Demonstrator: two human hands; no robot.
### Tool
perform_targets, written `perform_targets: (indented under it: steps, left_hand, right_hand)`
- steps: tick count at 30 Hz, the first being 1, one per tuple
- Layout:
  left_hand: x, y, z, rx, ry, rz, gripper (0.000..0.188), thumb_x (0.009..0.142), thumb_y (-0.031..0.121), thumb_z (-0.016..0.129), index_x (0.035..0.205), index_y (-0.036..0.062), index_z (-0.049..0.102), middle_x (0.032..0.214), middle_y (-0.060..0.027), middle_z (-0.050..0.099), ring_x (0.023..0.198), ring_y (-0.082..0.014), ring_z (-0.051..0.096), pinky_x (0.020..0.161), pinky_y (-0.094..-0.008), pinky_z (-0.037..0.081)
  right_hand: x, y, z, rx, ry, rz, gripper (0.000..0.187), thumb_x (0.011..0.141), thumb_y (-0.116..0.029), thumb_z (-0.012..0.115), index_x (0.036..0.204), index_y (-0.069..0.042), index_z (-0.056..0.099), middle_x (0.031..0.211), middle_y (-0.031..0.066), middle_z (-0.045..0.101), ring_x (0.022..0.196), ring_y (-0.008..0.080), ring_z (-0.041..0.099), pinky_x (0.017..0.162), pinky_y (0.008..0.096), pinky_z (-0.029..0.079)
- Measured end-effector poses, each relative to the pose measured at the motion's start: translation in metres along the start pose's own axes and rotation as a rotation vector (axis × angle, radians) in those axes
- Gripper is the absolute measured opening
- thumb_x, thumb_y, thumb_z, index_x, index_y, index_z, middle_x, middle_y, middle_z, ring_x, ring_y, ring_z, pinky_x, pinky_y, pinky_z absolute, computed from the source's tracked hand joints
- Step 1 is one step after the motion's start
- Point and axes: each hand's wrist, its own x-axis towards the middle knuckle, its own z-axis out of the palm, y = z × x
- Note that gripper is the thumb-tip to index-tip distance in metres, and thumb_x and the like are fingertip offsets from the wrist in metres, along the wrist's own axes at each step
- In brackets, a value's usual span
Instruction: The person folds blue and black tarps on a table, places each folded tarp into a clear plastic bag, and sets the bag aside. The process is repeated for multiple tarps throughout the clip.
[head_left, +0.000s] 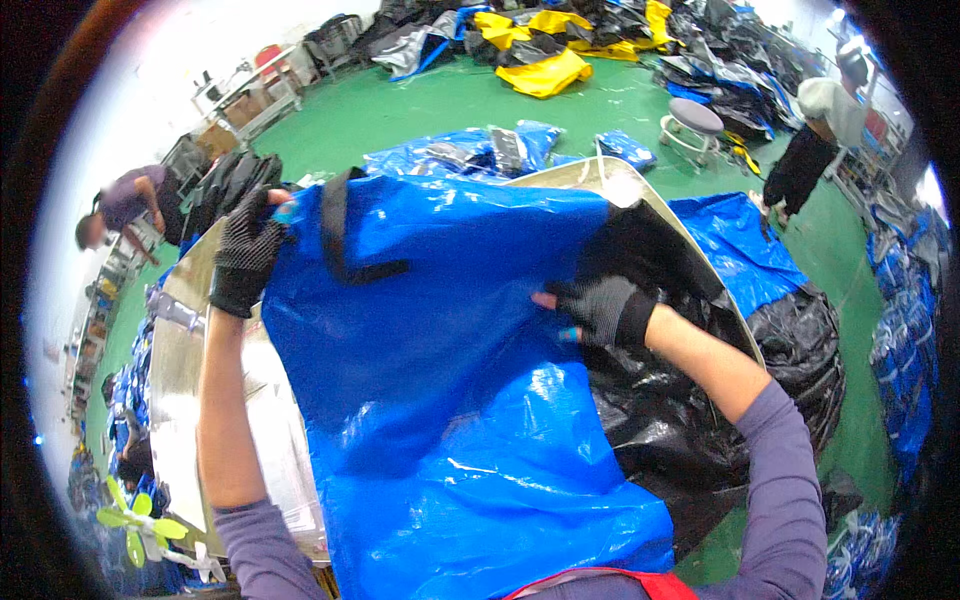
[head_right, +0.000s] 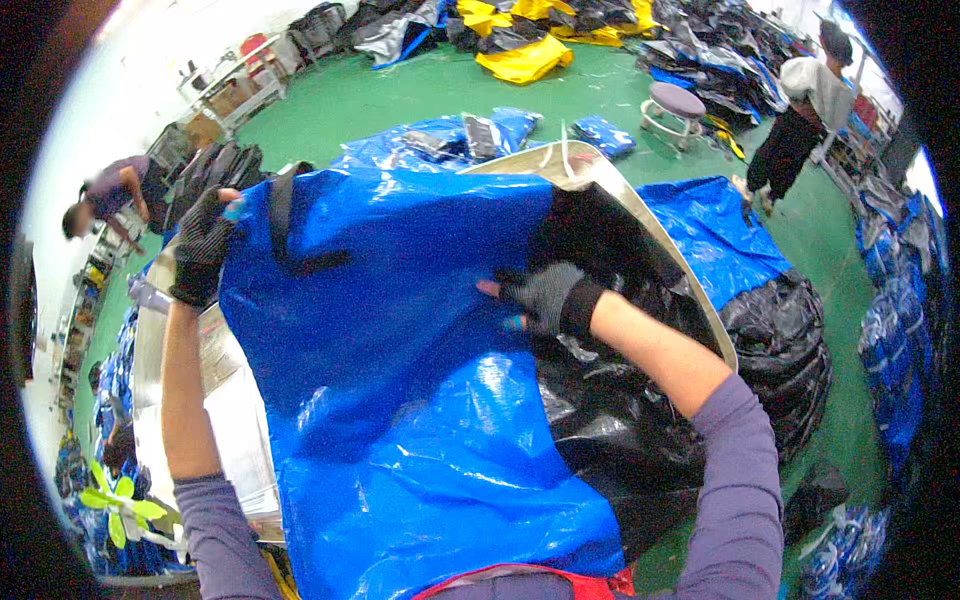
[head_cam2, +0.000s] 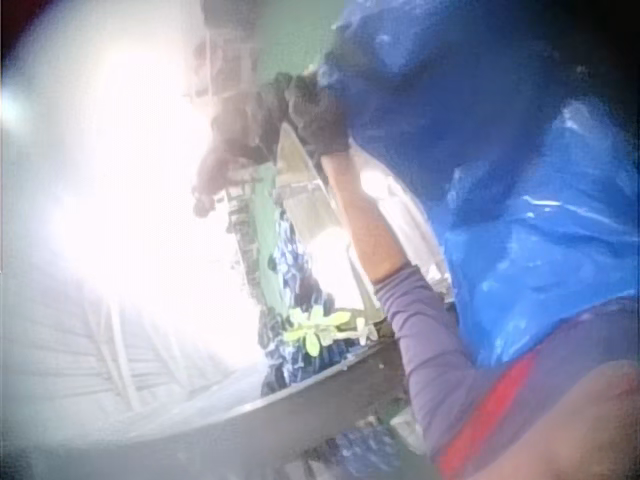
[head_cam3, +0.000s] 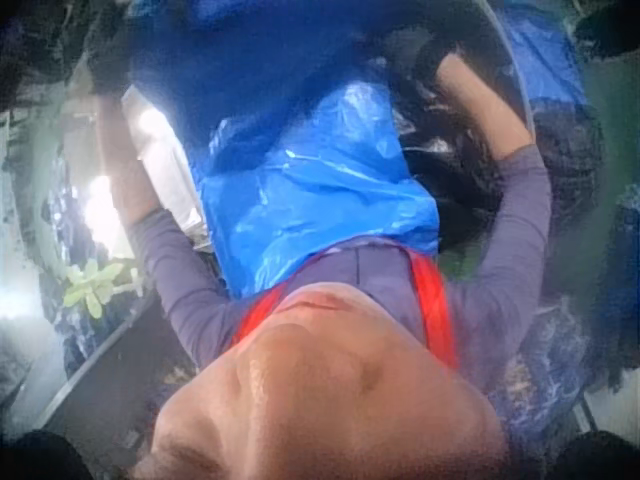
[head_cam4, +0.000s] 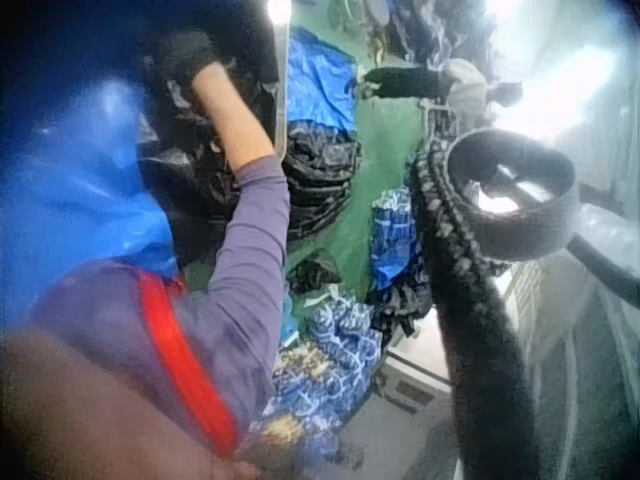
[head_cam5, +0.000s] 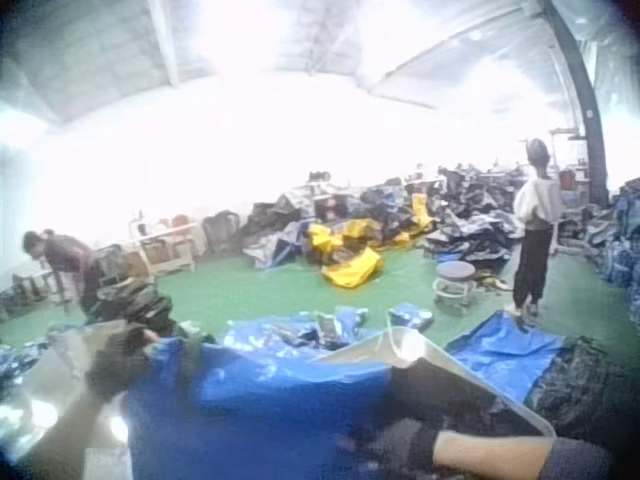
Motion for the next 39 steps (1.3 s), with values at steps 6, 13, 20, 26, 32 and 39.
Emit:
perform_targets:
  steps: [6, 13, 20, 26, 32, 39]
  left_hand:
    - [-0.006, -0.036, -0.013, 0.450, 0.354, -0.247, 0.016, 0.094, 0.020, 0.053, 0.096, 0.0048, 0.060, 0.083, -0.0088, 0.063, 0.077, -0.0192, 0.060, 0.076, -0.0323, 0.047]
    - [-0.074, 0.052, 0.196, 0.703, -0.041, 0.307, 0.055, 0.089, 0.037, 0.053, 0.138, 0.0142, 0.046, 0.139, -0.0192, 0.046, 0.132, -0.0357, 0.040, 0.111, -0.0516, 0.024]
    - [-0.091, 0.016, 0.263, 0.702, -0.498, -0.030, 0.059, 0.090, 0.047, 0.049, 0.141, 0.0171, 0.043, 0.148, -0.0151, 0.037, 0.139, -0.0362, 0.029, 0.111, -0.0617, 0.014]
    - [-0.099, 0.038, 0.316, 0.478, -0.429, 0.204, 0.060, 0.092, 0.045, 0.049, 0.142, 0.0141, 0.041, 0.150, -0.0201, 0.031, 0.141, -0.0377, 0.024, 0.113, -0.0598, 0.008]
    - [-0.151, -0.001, 0.260, 0.373, -0.238, 0.119, 0.052, 0.095, 0.039, 0.048, 0.132, 0.0021, 0.048, 0.136, -0.0206, 0.046, 0.126, -0.0323, 0.042, 0.108, -0.0478, 0.027]
    - [-0.278, -0.070, -0.007, 0.464, 0.484, -0.668, 0.045, 0.099, 0.035, 0.042, 0.125, 0.0005, 0.053, 0.122, -0.0197, 0.056, 0.109, -0.0267, 0.056, 0.096, -0.0409, 0.042]
  right_hand:
    - [-0.017, 0.084, 0.034, -0.073, 0.699, 0.069, 0.047, 0.088, -0.025, 0.058, 0.133, -0.013, 0.051, 0.127, 0.0177, 0.055, 0.111, 0.0375, 0.056, 0.094, 0.0437, 0.047]
    - [0.003, 0.035, -0.017, -0.332, 1.008, -0.077, 0.042, 0.081, -0.021, 0.061, 0.122, -0.013, 0.058, 0.107, 0.0148, 0.061, 0.091, 0.0354, 0.061, 0.080, 0.0468, 0.050]
    - [0.098, 0.076, -0.082, -0.052, 0.129, 0.463, 0.042, 0.085, -0.041, 0.057, 0.116, -0.013, 0.064, 0.108, 0.0159, 0.067, 0.100, 0.0341, 0.065, 0.088, 0.0440, 0.050]
    - [0.063, -0.038, -0.091, -0.057, 0.706, 0.120, 0.025, 0.087, -0.019, 0.052, 0.106, -0.008, 0.064, 0.096, 0.0150, 0.068, 0.089, 0.0323, 0.066, 0.075, 0.0448, 0.053]
    - [-0.076, -0.067, -0.014, -0.084, -0.036, -0.142, 0.029, 0.098, -0.030, 0.044, 0.105, -0.010, 0.063, 0.069, 0.0153, 0.063, 0.052, 0.0289, 0.061, 0.049, 0.0419, 0.051]
    - [-0.093, -0.045, 0.056, -0.063, 0.014, -0.199, 0.037, 0.091, -0.022, 0.047, 0.127, -0.024, 0.055, 0.077, 0.0141, 0.065, 0.066, 0.0303, 0.066, 0.053, 0.0440, 0.051]
